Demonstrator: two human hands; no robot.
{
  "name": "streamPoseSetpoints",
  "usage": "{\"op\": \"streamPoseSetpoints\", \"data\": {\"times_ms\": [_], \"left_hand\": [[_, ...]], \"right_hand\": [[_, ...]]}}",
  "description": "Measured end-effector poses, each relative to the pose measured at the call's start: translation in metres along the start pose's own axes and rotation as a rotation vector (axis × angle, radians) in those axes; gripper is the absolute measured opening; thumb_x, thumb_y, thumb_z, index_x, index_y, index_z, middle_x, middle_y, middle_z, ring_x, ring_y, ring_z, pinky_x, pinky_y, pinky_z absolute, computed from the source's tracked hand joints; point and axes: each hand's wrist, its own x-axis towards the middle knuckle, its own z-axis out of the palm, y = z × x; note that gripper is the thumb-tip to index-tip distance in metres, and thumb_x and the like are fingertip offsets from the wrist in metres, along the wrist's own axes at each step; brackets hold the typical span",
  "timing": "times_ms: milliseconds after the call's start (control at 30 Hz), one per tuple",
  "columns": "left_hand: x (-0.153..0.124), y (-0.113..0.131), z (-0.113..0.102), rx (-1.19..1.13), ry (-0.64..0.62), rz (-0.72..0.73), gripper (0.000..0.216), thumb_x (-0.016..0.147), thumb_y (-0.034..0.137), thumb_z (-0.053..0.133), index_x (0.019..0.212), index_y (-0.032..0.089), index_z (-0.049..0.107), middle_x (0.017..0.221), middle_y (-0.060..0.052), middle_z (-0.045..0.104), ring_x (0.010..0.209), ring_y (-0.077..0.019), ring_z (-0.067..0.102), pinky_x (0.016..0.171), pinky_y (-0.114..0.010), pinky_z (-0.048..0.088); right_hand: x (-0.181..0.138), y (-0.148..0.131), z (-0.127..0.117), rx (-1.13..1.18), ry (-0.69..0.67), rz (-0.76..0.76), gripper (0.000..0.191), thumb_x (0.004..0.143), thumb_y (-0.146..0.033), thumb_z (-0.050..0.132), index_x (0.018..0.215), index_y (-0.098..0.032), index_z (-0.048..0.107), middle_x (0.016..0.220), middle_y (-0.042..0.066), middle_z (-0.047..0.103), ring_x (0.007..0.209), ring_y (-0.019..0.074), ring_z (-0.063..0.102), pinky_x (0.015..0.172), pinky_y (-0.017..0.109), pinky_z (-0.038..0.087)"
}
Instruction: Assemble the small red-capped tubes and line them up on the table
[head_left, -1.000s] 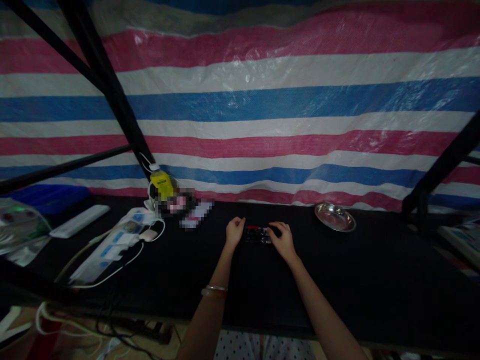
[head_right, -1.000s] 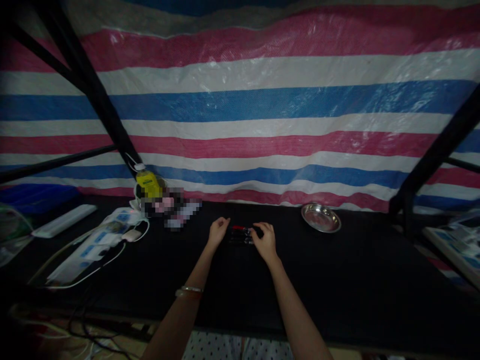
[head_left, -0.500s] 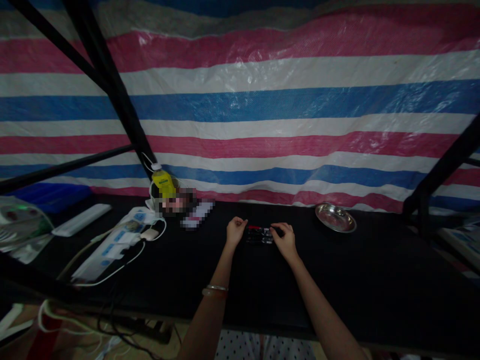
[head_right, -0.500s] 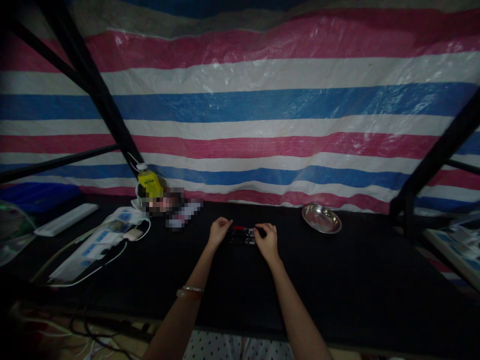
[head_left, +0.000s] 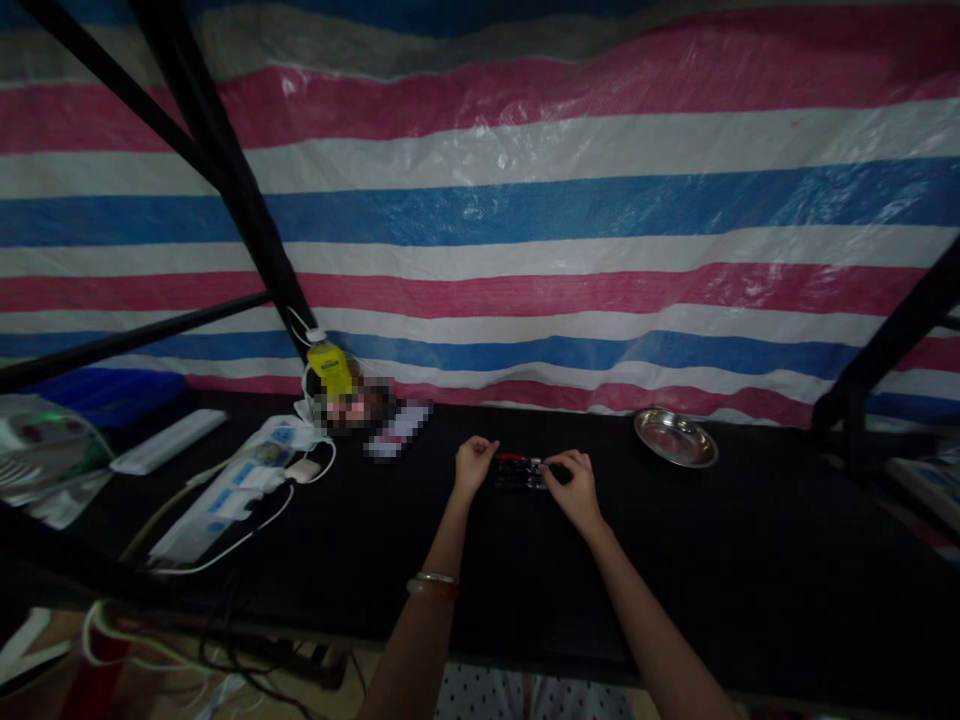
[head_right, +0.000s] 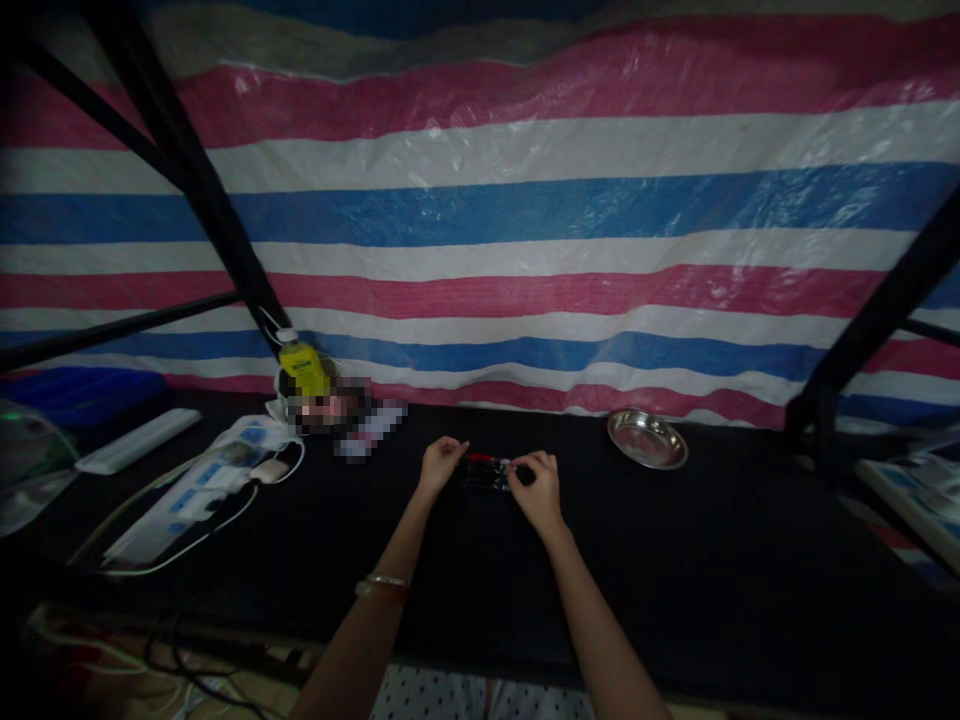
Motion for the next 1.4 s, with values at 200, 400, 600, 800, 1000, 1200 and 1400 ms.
{"op": "streamPoseSetpoints", "data": {"times_ms": [200,400,600,800,1000,1200,1400], "left_hand": [[0.001,-0.003,0.001,-0.013,-0.002,-0.008,0.034,0.059,0.047,0.067,0.056,0.017,0.052,0.049,0.004,0.05,0.045,-0.0087,0.044,0.047,-0.021,0.034],[0.0,-0.001,0.001,-0.035,-0.014,-0.011,0.037,0.059,0.051,0.067,0.057,0.017,0.051,0.051,0.003,0.051,0.048,-0.0095,0.047,0.047,-0.021,0.036],[-0.002,0.004,0.0,-0.049,-0.015,-0.005,0.04,0.059,0.054,0.067,0.056,0.017,0.05,0.05,0.003,0.051,0.045,-0.0087,0.046,0.046,-0.021,0.036],[-0.003,0.008,-0.001,-0.043,-0.009,-0.006,0.041,0.06,0.055,0.066,0.056,0.017,0.051,0.05,0.003,0.051,0.046,-0.0094,0.047,0.047,-0.022,0.036],[-0.003,0.009,0.0,-0.041,0.003,0.0,0.042,0.06,0.055,0.067,0.054,0.017,0.051,0.048,0.004,0.05,0.044,-0.0084,0.045,0.047,-0.021,0.036],[-0.003,0.01,0.001,-0.044,0.021,-0.008,0.045,0.059,0.058,0.066,0.053,0.017,0.049,0.046,0.004,0.049,0.042,-0.0081,0.044,0.045,-0.021,0.035],[-0.003,0.013,-0.001,-0.046,0.059,-0.017,0.047,0.059,0.061,0.064,0.056,0.017,0.049,0.048,0.003,0.05,0.041,-0.0083,0.045,0.044,-0.022,0.035]], "right_hand": [[-0.011,-0.005,-0.006,-0.078,-0.141,-0.097,0.006,0.074,-0.026,0.063,0.074,-0.021,0.065,0.077,0.004,0.055,0.079,0.0196,0.049,0.072,0.032,0.042],[-0.012,-0.006,-0.006,-0.095,-0.224,-0.097,0.005,0.074,-0.022,0.062,0.078,-0.02,0.065,0.081,0.005,0.055,0.079,0.0198,0.048,0.074,0.034,0.043],[-0.012,-0.005,-0.006,-0.092,-0.246,-0.092,0.005,0.072,-0.024,0.064,0.076,-0.022,0.065,0.081,0.004,0.055,0.08,0.0205,0.049,0.075,0.034,0.043],[-0.012,-0.008,-0.007,-0.1,-0.274,-0.073,0.006,0.07,-0.025,0.065,0.075,-0.022,0.065,0.081,0.004,0.055,0.081,0.0201,0.049,0.075,0.034,0.043],[-0.011,-0.01,-0.008,-0.096,-0.308,-0.064,0.007,0.07,-0.025,0.067,0.077,-0.022,0.066,0.081,0.004,0.055,0.082,0.02,0.049,0.077,0.034,0.042],[-0.011,-0.008,-0.008,-0.051,-0.309,-0.063,0.007,0.071,-0.025,0.067,0.076,-0.022,0.067,0.081,0.004,0.056,0.082,0.02,0.05,0.079,0.036,0.042],[-0.008,-0.007,-0.001,0.296,-0.186,0.099,0.013,0.07,-0.034,0.068,0.075,-0.022,0.068,0.077,0.003,0.058,0.073,0.0172,0.053,0.069,0.032,0.042]]}}
